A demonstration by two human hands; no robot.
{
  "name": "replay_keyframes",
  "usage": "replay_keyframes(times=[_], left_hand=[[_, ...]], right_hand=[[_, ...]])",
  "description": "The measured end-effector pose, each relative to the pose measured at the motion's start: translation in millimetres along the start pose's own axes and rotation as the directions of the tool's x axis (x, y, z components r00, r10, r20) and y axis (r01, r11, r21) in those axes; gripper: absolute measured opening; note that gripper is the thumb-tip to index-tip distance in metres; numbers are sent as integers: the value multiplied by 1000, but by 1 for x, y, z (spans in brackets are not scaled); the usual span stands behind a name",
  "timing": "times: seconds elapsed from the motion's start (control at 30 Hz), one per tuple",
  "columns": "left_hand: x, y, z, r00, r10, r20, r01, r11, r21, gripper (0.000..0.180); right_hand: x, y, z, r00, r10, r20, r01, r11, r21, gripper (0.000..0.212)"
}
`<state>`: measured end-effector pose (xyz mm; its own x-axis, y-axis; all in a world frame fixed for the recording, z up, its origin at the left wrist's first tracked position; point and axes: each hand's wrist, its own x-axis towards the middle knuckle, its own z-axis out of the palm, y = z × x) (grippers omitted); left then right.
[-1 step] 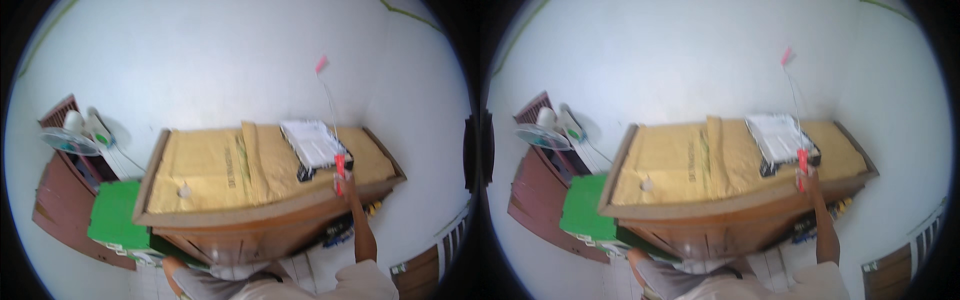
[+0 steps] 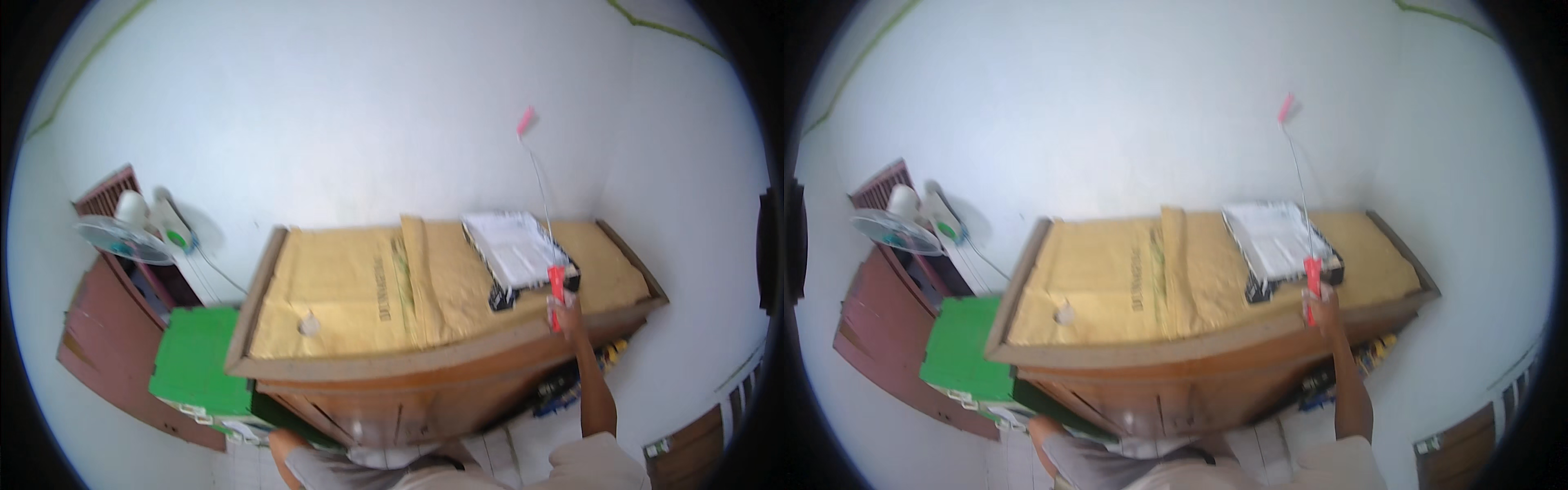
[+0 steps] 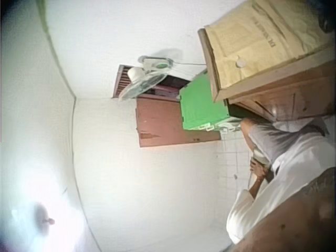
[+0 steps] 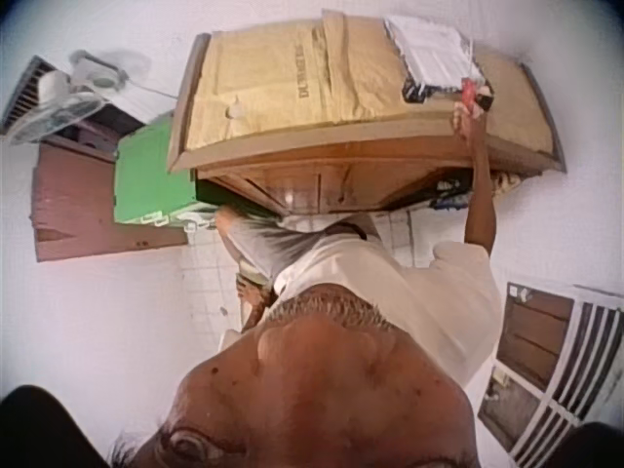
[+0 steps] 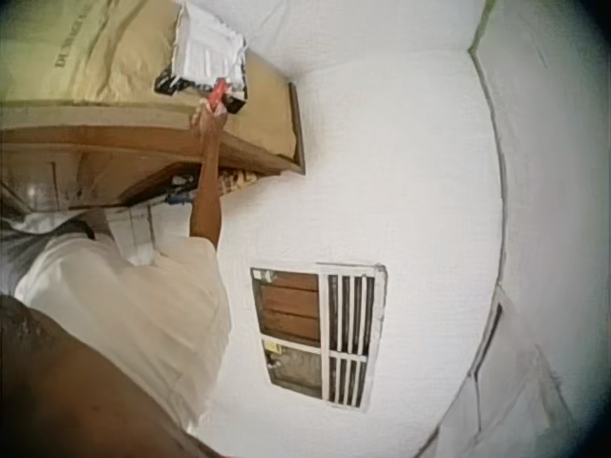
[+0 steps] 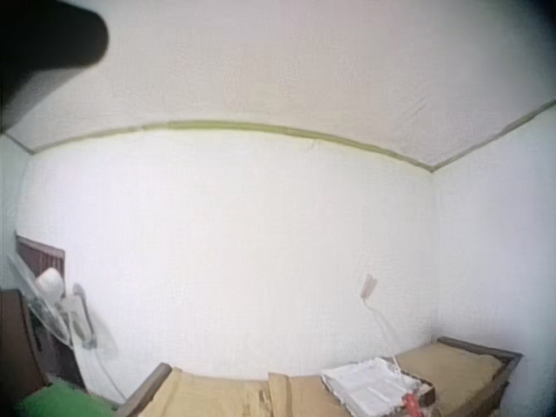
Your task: The person paints the ceiling with a roller, repeatedly dipping the roller into a paint tray resting on a furniture piece covered with paper.
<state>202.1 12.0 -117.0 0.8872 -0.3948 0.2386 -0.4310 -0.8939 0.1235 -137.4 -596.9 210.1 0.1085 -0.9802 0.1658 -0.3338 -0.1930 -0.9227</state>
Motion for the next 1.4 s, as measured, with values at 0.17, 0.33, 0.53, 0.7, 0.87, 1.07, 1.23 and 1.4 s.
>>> replay_keyframes(times=[0.17,0.33,0.53,0.7,0.87,1.07,1.23,1.4], left_hand=[[27,-11,-4,1000,-4,11,4,1000,26,85],[53,-50,0,994,-19,106,15,999,35,70],[93,-116,-19,962,-56,268,49,998,31,54],[212,7,-115,768,244,-593,-265,963,53,66],[254,245,-180,677,415,-608,-712,577,-399,56],[239,359,-188,706,583,-403,-699,478,-532,42],[234,362,-185,736,636,-234,-641,541,-544,43],[239,381,-181,907,421,11,-352,774,-527,47]], right_hand=[[-1,11,-5,997,-58,43,47,974,223,11],[4,17,-8,992,-122,35,112,972,209,10],[11,25,-6,992,-115,47,100,962,254,8],[14,33,-4,987,-142,73,127,974,188,8],[10,31,-7,988,-110,111,96,988,123,11],[3,24,-12,983,-129,127,115,987,116,11],[10,35,-9,988,-110,112,94,985,142,11],[18,48,-6,986,-158,48,158,987,9,17]])
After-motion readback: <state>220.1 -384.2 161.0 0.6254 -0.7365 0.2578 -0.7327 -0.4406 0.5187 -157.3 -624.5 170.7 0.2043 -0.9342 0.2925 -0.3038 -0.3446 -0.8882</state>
